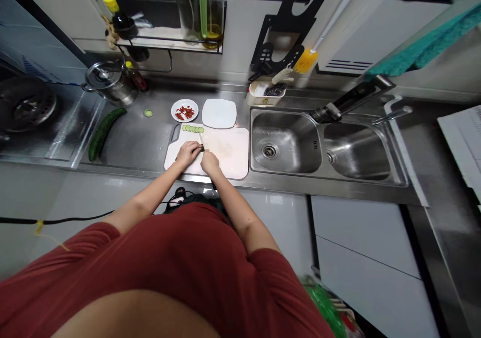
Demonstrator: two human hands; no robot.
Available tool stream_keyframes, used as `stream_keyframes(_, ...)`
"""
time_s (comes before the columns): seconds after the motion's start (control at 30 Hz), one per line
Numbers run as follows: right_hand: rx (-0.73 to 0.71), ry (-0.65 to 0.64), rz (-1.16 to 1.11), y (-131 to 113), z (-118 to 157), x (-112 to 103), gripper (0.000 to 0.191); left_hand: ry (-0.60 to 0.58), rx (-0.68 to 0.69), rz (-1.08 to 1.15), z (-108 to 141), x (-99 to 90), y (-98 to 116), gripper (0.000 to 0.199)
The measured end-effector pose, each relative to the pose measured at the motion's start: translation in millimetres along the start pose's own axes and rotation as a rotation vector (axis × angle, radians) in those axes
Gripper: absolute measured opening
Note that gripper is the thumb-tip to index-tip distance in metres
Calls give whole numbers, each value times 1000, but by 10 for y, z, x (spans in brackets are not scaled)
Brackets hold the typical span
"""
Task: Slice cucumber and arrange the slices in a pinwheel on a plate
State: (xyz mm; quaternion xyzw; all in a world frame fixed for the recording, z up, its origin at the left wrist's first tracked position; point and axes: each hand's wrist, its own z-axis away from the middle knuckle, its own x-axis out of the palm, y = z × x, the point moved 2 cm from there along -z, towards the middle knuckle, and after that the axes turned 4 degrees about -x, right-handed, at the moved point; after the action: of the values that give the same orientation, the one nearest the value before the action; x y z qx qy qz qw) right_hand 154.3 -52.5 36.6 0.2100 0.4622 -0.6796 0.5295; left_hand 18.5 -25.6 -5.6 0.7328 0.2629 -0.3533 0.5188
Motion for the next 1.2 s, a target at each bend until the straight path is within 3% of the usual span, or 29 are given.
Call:
stream_keyframes(0.37,22,16,32,162,199,193,27,14,7,26,16,6,-2,23)
stream_keyframes(0.87,18,67,17,11,-77,87,30,22,16,-10,8,55,-61,23)
stream_keyframes(1.2,57,14,48,167,251,258,27,14,-18,-22,15,46,-45,21)
